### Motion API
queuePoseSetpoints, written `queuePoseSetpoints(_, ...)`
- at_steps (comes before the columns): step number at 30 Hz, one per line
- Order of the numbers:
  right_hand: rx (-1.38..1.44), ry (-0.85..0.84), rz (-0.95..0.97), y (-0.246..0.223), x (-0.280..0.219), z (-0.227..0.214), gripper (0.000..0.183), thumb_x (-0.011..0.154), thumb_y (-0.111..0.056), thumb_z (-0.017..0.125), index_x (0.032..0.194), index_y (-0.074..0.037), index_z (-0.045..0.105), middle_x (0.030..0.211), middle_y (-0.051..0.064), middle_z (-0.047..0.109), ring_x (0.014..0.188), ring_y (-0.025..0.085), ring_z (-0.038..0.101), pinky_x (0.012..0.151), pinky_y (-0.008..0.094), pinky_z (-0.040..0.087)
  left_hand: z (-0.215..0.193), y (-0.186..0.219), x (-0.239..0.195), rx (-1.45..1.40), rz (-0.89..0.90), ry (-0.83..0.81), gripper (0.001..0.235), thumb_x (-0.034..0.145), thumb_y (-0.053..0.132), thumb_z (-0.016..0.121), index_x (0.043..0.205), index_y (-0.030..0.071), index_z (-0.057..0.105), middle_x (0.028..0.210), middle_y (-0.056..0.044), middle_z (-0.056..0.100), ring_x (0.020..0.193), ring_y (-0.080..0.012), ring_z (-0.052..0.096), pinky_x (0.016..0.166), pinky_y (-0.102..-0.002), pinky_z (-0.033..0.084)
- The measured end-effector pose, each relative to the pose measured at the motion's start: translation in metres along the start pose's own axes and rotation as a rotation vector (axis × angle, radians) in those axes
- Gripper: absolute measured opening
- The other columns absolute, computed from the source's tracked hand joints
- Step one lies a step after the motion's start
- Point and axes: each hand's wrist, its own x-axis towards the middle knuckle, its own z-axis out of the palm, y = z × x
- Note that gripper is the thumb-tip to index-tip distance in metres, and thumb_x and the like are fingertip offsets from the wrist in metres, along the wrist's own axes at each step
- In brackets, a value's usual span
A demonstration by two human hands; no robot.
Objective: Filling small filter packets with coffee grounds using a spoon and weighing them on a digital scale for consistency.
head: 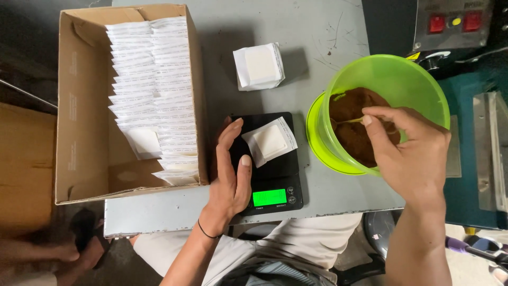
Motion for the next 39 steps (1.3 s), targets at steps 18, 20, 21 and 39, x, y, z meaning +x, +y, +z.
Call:
queuePoseSetpoints(18,0.036,0.021,0.014,0.002,-0.001,0.001,0.007,0.088,0.000,0.060,0.093,0.000,0.064,0.087,0.009,0.062,0.067,0.015,0.052,0.061,0.026,0.039,-0.002,0.019,0.019,0.301,-0.130,-0.257,0.063,0.078,0.026,0.050,0.124,-0.004,0.018,0.122,-0.021,0.028,0.120,-0.0352,0.024,0.099,-0.043,0.024)
queuePoseSetpoints(20,0.040,0.030,0.012,0.003,-0.001,0.000,0.007,0.087,0.000,0.059,0.093,0.000,0.064,0.086,0.009,0.062,0.068,0.015,0.053,0.060,0.026,0.040,0.000,0.022,0.020,0.437,-0.059,-0.265,0.067,0.075,0.023,0.056,0.124,-0.004,0.020,0.119,-0.019,0.031,0.115,-0.0359,0.027,0.095,-0.044,0.028)
queuePoseSetpoints(21,0.044,0.036,0.010,0.003,-0.001,0.000,0.007,0.087,0.001,0.059,0.092,0.000,0.064,0.086,0.009,0.062,0.068,0.015,0.054,0.059,0.026,0.041,0.001,0.023,0.021,0.572,0.011,-0.271,0.070,0.072,0.020,0.061,0.124,-0.003,0.021,0.115,-0.017,0.034,0.111,-0.0366,0.030,0.091,-0.045,0.033)
queuePoseSetpoints(39,0.095,0.140,0.002,-0.003,0.003,-0.016,0.010,0.085,-0.002,0.056,0.091,0.003,0.062,0.088,0.014,0.061,0.071,0.020,0.057,0.057,0.028,0.047,0.014,0.002,0.032,0.599,-0.017,-0.334,0.045,0.065,0.009,0.056,0.108,0.001,0.046,0.093,-0.014,0.047,0.085,-0.0332,0.041,0.071,-0.040,0.040)
